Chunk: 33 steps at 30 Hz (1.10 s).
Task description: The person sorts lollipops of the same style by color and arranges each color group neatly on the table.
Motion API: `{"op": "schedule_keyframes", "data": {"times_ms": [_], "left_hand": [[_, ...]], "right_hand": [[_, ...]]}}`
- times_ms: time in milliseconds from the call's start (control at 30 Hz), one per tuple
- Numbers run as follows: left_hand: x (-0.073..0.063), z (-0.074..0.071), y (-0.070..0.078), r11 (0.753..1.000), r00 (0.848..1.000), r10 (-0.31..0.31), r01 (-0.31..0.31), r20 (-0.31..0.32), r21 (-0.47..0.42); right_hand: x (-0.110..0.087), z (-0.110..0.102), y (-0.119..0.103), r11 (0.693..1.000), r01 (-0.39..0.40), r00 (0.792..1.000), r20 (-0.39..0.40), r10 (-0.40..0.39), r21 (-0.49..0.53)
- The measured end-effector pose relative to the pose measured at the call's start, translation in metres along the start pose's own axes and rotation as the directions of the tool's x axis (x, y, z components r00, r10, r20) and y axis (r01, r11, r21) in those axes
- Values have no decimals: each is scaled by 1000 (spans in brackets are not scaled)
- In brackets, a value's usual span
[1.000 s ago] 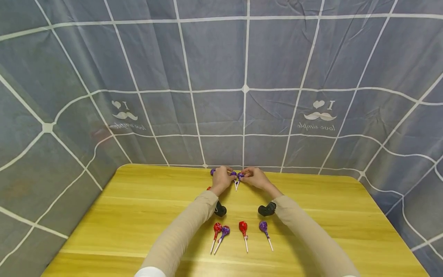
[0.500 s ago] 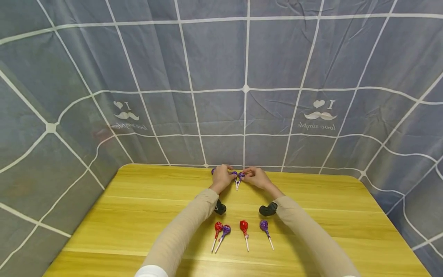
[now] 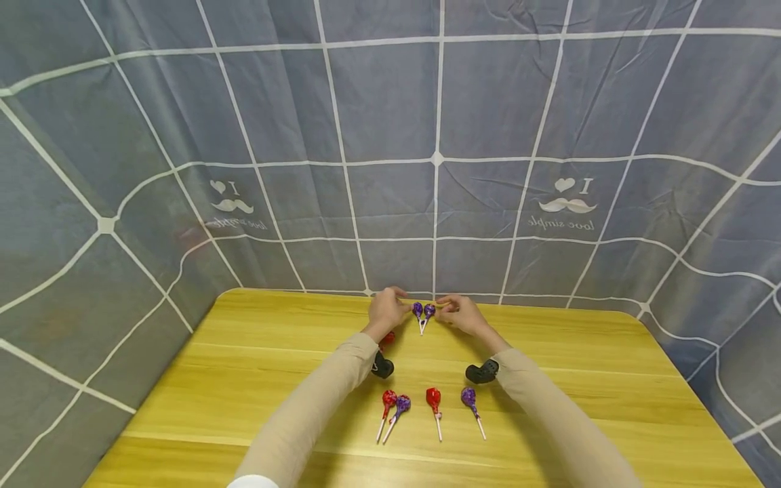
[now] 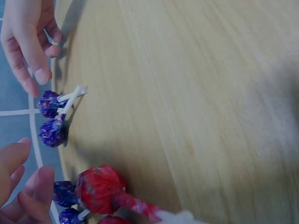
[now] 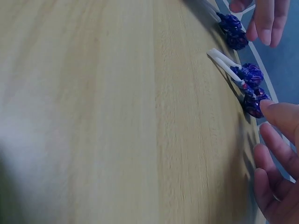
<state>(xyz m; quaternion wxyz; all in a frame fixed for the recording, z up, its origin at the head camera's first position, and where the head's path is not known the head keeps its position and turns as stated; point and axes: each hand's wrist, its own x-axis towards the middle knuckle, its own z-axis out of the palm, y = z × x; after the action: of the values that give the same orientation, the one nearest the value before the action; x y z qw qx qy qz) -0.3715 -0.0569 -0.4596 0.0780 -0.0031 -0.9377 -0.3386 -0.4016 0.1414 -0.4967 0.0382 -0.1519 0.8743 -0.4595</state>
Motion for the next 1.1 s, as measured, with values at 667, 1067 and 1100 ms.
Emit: {"op": "schedule_keyframes", "data": {"times_ms": [667, 1067, 1100], "left_hand": [[-39, -35, -3, 992, 996, 90, -90, -10, -87], [-78, -49, -18, 976, 992, 123, -119, 8, -184], [-82, -50, -20, 974, 991, 131, -127, 9, -187]], "right_hand": [[-47, -24, -7, 996, 82, 995, -57, -84, -36], [-82, -20, -7, 990, 134, 990, -45, -136, -44], [-86, -19, -7, 990, 134, 990, -39, -135, -43]]}}
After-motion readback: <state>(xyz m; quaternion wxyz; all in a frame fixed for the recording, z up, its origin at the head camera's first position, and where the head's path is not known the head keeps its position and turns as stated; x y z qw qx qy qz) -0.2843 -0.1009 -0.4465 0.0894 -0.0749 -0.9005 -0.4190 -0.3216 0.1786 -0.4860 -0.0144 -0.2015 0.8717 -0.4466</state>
